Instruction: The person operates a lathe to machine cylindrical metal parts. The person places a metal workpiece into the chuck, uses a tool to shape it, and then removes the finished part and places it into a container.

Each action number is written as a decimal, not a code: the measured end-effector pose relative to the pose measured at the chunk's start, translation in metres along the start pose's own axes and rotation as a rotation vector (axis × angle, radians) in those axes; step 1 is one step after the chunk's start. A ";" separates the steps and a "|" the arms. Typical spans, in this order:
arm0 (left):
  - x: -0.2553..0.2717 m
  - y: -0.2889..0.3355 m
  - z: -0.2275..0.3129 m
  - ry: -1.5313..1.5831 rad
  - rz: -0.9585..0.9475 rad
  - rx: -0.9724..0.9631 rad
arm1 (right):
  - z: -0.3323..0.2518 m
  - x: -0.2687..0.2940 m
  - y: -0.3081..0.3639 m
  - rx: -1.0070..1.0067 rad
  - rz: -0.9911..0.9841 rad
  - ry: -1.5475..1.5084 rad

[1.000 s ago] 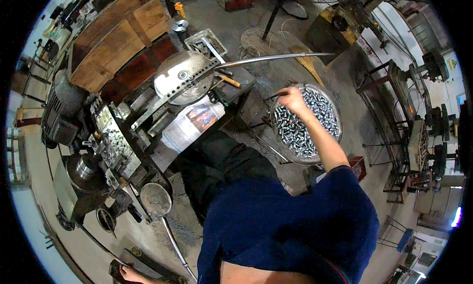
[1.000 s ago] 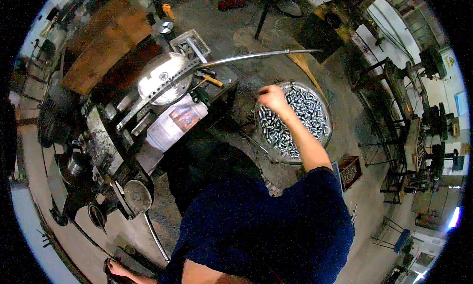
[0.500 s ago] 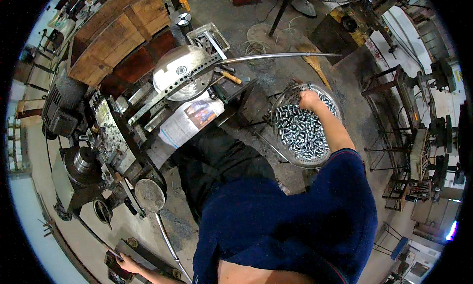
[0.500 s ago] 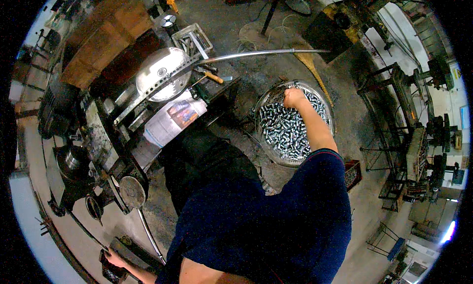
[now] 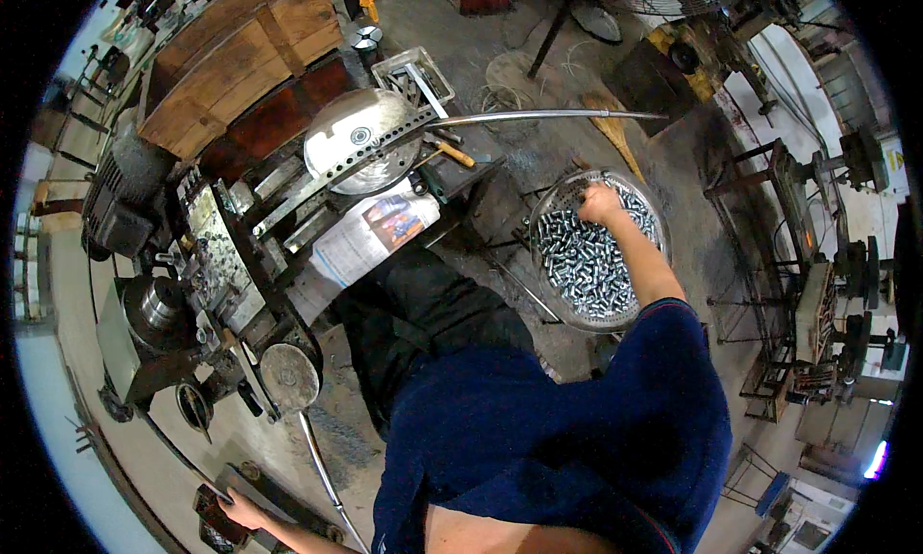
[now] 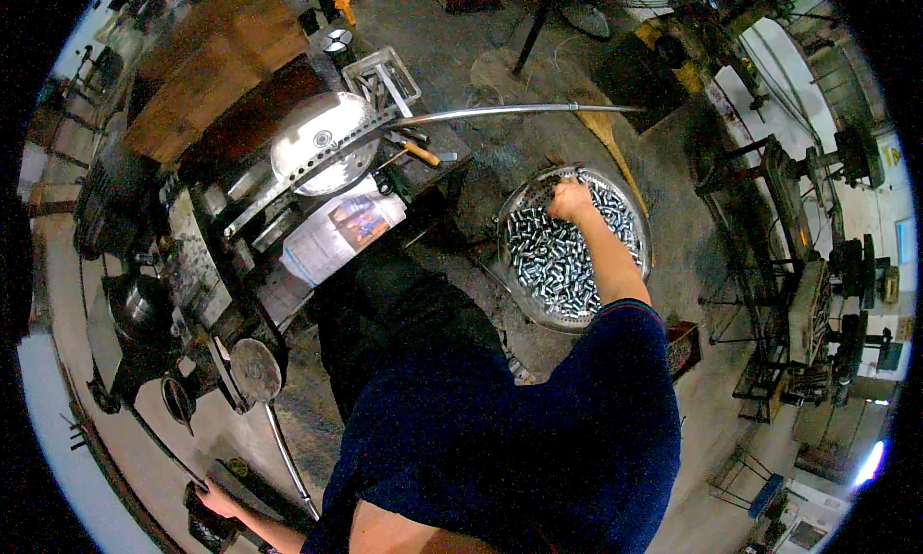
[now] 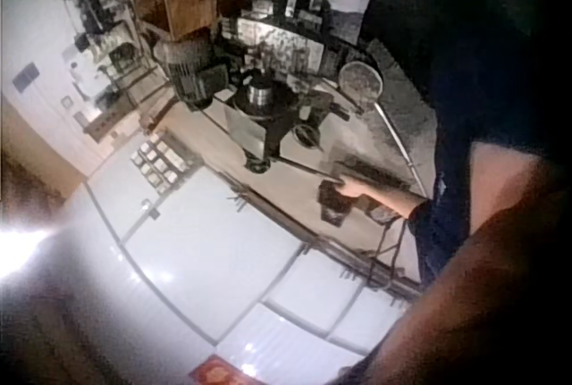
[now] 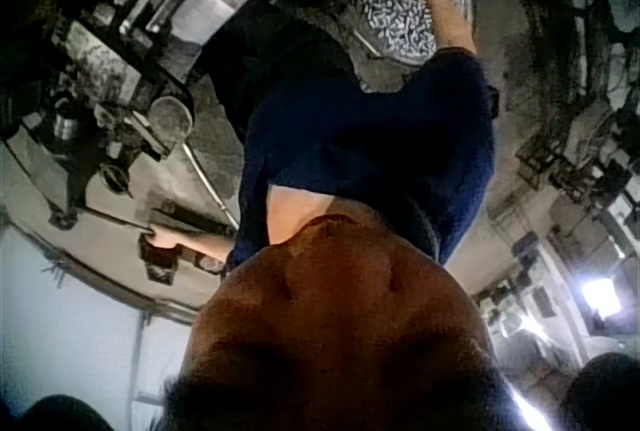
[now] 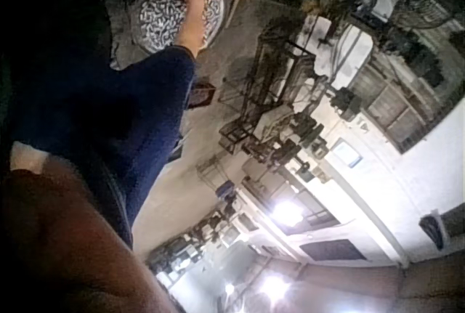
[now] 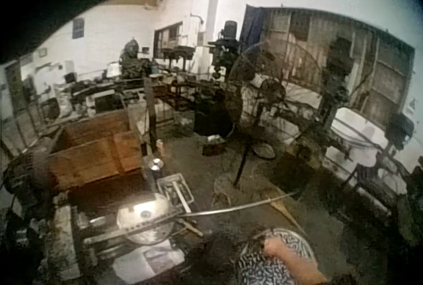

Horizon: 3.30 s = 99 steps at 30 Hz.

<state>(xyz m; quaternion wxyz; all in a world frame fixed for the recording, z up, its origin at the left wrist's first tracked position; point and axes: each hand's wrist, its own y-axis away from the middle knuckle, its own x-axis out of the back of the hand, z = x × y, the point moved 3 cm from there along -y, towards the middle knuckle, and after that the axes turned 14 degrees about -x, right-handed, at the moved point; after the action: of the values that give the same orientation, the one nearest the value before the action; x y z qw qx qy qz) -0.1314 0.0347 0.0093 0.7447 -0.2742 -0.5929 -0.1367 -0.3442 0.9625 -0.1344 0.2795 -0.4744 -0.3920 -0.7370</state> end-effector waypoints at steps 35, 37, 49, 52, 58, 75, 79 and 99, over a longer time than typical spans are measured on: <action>0.079 0.103 0.286 1.435 -0.657 -0.646 | -0.377 0.273 0.367 1.859 0.172 -0.619; 0.081 0.098 0.282 1.581 -0.723 -0.585 | -0.382 0.279 0.374 1.889 0.222 -0.600; 0.073 0.033 0.208 1.248 -0.340 -0.698 | -0.457 0.311 0.379 1.972 0.079 -0.292; 0.107 0.009 0.145 0.808 -0.062 -0.598 | -0.505 0.329 0.354 1.768 0.387 -0.154; 0.112 0.011 0.004 0.131 0.004 -0.382 | -0.598 0.314 0.310 1.586 0.697 -0.015; 0.026 0.039 -0.045 0.221 -0.142 -0.194 | -0.623 0.305 0.307 1.487 0.376 -0.165; 0.022 0.039 -0.050 0.082 -0.172 -0.170 | -0.626 0.308 0.316 1.385 0.279 -0.192; 0.000 -0.060 -0.078 0.364 0.618 -0.459 | -0.506 0.338 0.304 1.658 0.454 -0.635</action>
<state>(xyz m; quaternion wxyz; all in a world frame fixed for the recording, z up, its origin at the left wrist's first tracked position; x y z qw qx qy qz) -0.0998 -0.0585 0.0130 0.7628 -0.5691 -0.2960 -0.0814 -0.4823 0.3593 0.1481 0.5478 -0.3680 -0.7512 0.0178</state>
